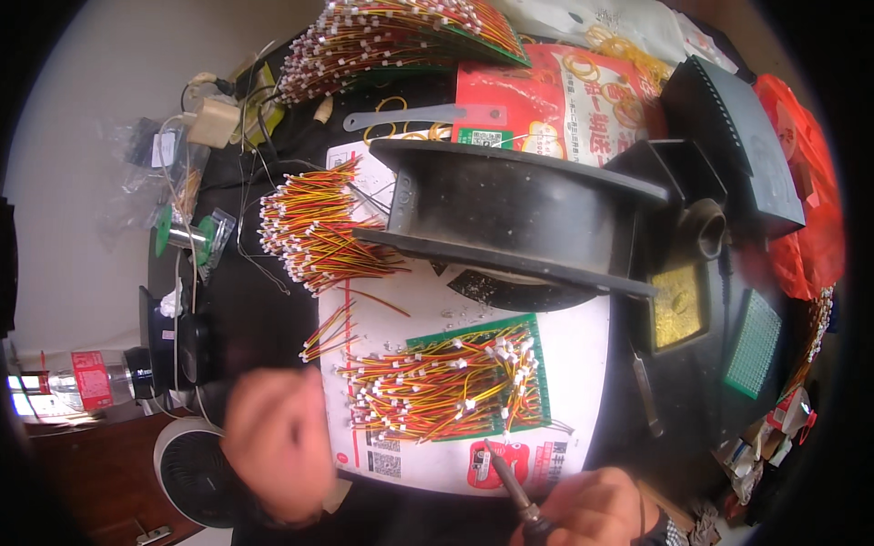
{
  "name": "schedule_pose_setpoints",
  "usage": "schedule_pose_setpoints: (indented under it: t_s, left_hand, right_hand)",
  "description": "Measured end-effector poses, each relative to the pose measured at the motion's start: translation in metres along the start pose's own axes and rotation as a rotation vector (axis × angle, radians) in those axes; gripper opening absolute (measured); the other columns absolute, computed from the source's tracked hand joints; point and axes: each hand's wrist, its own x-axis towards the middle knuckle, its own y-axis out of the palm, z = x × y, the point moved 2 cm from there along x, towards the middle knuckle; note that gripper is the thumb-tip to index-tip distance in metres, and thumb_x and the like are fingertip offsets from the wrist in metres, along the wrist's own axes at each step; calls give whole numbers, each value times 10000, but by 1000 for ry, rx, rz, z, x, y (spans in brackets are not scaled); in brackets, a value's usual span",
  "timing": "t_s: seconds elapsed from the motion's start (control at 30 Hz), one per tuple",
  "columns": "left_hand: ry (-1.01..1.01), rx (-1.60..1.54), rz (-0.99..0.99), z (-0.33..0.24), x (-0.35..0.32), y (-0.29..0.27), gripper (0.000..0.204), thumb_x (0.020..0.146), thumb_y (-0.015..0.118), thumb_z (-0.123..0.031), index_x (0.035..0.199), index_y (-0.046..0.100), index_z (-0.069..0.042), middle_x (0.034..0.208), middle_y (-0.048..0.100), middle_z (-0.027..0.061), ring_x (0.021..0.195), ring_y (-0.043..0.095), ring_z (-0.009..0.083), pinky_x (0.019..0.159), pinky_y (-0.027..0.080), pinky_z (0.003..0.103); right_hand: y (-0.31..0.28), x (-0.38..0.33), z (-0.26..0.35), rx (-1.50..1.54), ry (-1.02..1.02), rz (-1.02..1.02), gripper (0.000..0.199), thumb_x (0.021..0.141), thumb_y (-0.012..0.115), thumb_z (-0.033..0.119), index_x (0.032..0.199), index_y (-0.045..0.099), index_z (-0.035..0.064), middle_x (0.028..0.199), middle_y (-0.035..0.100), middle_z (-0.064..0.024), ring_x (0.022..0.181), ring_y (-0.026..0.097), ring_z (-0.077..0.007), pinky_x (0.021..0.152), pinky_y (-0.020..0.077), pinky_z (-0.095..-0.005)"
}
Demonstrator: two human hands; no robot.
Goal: Soldering wire components onto printed circuit boards at a workstation.
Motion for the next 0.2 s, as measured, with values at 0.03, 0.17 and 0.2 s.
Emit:
schedule_pose_setpoints:
  t_s: [0.03,0.17,0.2]
  left_hand:
    - [-59,-11,-17,18,5,2,234,777,722,122,999,723,50,908,705,154,771,680,269,733,558,334]
    - [-326,-213,32,53,4,15,276,804,747,67,1067,744,-16,932,706,144,775,665,328,693,562,390]
    - [-299,-168,76,58,1,16,259,839,746,40,1084,757,-43,960,722,129,826,688,279,750,582,380]
  right_hand:
    - [-2,1,1,-8,-8,1,214,899,655,158,937,536,-15,581,423,-22,471,350,-132,429,231,-297]
    - [-19,-17,3,26,81,153,241,928,625,229,945,489,32,623,412,-28,559,358,-149,519,258,-323]
    - [-25,-25,4,54,144,230,260,953,590,290,906,426,94,656,360,-9,663,357,-155,618,269,-342]
